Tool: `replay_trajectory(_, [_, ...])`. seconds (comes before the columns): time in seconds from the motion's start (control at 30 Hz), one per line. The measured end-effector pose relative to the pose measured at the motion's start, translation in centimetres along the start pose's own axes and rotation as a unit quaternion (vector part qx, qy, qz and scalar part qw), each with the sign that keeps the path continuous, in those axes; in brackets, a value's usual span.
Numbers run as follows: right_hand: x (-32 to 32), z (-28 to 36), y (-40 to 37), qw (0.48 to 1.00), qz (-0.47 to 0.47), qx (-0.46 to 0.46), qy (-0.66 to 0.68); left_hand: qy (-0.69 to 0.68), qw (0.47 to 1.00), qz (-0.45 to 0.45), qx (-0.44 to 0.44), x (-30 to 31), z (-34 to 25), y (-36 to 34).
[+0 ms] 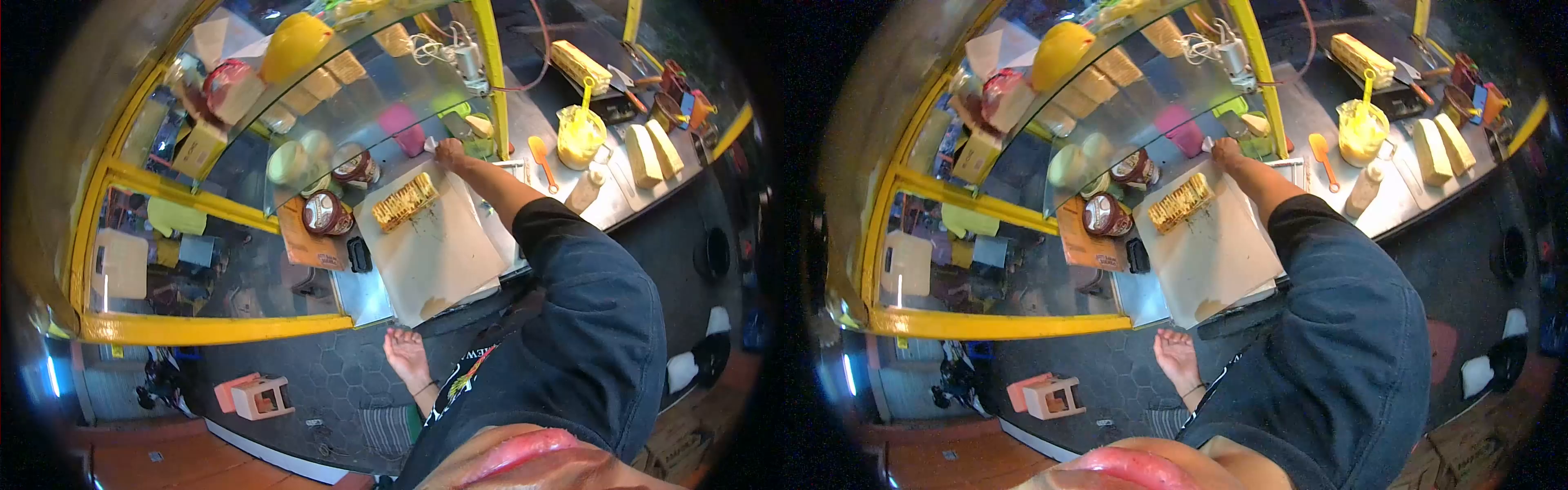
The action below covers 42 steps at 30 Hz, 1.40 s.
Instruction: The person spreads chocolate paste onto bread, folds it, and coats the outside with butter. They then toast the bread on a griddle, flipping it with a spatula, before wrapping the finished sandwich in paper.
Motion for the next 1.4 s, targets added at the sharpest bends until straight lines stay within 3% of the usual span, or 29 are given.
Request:
replay_trajectory(0.13, [-1.0, 0.2, 0.1, 0.999, -0.015, -0.04, 0.032, 0.012, 0.999, -0.039, 0.003, 1.2, 0.3, -3.0])
replay_trajectory(0.2, [-1.8, -0.5, 0.8, 0.988, -0.064, -0.073, 0.121, 0.007, 0.999, -0.034, 0.003, 0.8, 0.6, -3.0])
replay_trajectory(0.27, [0.9, 1.5, -1.3, 0.997, -0.041, 0.019, 0.055, 0.006, 1.0, -0.028, 0.012, -0.4, 1.1, -2.3])
replay_trajectory(0.3, [-0.8, 1.3, -0.6, 0.998, 0.005, 0.032, 0.063, 0.027, 0.999, -0.035, 0.002, -1.4, 1.4, -1.5])
replay_trajectory(0.37, [3.6, 2.5, -4.7, 0.994, -0.044, 0.058, 0.081, 0.052, 0.998, -0.041, 0.013, -3.8, 3.1, 0.2])
replay_trajectory(0.4, [5.7, 2.2, -7.1, 0.981, -0.114, 0.062, 0.147, 0.097, 0.995, -0.011, 0.027, -5.9, 4.4, 1.3])
replay_trajectory(0.43, [8.4, 2.6, -10.3, 0.983, -0.016, 0.07, 0.168, 0.139, 0.989, 0.023, 0.042, -8.1, 5.9, 2.3])
replay_trajectory(0.47, [10.9, 2.4, -13.9, 0.982, -0.031, 0.068, 0.175, 0.142, 0.987, 0.028, 0.063, -9.8, 7.4, 3.3])
replay_trajectory(0.53, [16.5, 2.4, -22.5, 0.904, -0.005, 0.229, 0.362, 0.309, 0.926, 0.174, 0.126, -15.9, 11.8, 3.3])
replay_trajectory(0.57, [18.5, 1.8, -26.8, 0.846, 0.097, 0.276, 0.447, 0.312, 0.923, 0.177, 0.138, -18.8, 13.7, 2.5])
replay_trajectory(0.6, [19.3, -0.3, -30.2, 0.796, 0.121, 0.316, 0.502, 0.429, 0.866, 0.232, 0.11, -23.3, 16.1, 0.8])
replay_trajectory(0.63, [21.4, -3.7, -33.9, 0.789, 0.145, 0.278, 0.528, 0.537, 0.791, 0.283, 0.078, -26.8, 18.7, -0.6])
replay_trajectory(0.7, [20.6, -14.0, -37.4, 0.801, 0.055, 0.196, 0.562, 0.475, 0.744, 0.436, 0.175, -31.1, 25.0, -2.8])
replay_trajectory(0.77, [22.3, -26.3, -42.3, 0.85, -0.142, 0.029, 0.506, 0.496, 0.651, 0.529, 0.223, -34.7, 32.2, -4.7])
replay_trajectory(0.83, [18.7, -39.4, -48.1, 0.834, -0.302, -0.135, 0.442, 0.521, 0.594, 0.558, 0.254, -36.3, 40.6, -4.7])
replay_trajectory(0.9, [14.1, -51.7, -55.2, 0.815, -0.448, -0.262, 0.257, 0.503, 0.611, 0.495, 0.358, -36.8, 50.3, -3.2])
replay_trajectory(0.97, [7.5, -60.3, -60.0, 0.788, -0.396, -0.388, 0.267, 0.508, 0.614, 0.477, 0.371, -35.9, 61.5, -0.1])
replay_trajectory(1.03, [-4.7, -69.1, -61.0, 0.764, -0.304, -0.423, 0.381, 0.626, 0.621, 0.349, 0.318, -32.9, 72.4, 4.2])
replay_trajectory(1.1, [-2.6, -63.4, -61.5, 0.608, -0.316, -0.413, 0.6, 0.666, 0.658, 0.289, 0.2, -32.7, 78.5, 5.5])
replay_trajectory(1.13, [-3.6, -62.8, -60.6, 0.616, -0.285, -0.39, 0.622, 0.652, 0.679, 0.308, 0.137, -32.7, 81.3, 7.0])
replay_trajectory(1.2, [-4.3, -63.3, -59.1, 0.641, -0.263, -0.329, 0.641, 0.683, 0.694, 0.227, 0.015, -34.1, 82.5, 8.2])
replay_trajectory(1.23, [-4.1, -63.6, -58.7, 0.695, -0.247, -0.331, 0.589, 0.682, 0.707, 0.187, -0.034, -33.9, 83.0, 9.9])
replay_trajectory(1.27, [-4.1, -63.3, -58.3, 0.679, -0.267, -0.326, 0.601, 0.654, 0.735, 0.17, -0.046, -33.3, 83.5, 11.4])
replay_trajectory(1.3, [-4.0, -63.1, -58.0, 0.664, -0.286, -0.321, 0.612, 0.565, 0.805, 0.177, 0.045, -34.1, 83.8, 10.8])
replay_trajectory(1.33, [-3.9, -63.4, -57.8, 0.661, -0.278, -0.321, 0.619, 0.598, 0.787, 0.152, 0.028, -33.5, 84.1, 12.0])
replay_trajectory(1.4, [-5.8, -62.9, -57.4, 0.623, -0.159, -0.379, 0.665, 0.637, 0.762, 0.121, 0.008, -31.9, 83.7, 14.3])
Point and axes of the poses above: each hand's wrist, its own y-axis towards the middle knuckle, its own x-axis out of the back of the hand, z = x × y, the point moved 9 cm from there along y, towards the middle knuckle, and after that the axes turned 11 degrees about x, right-handed, at the moved point
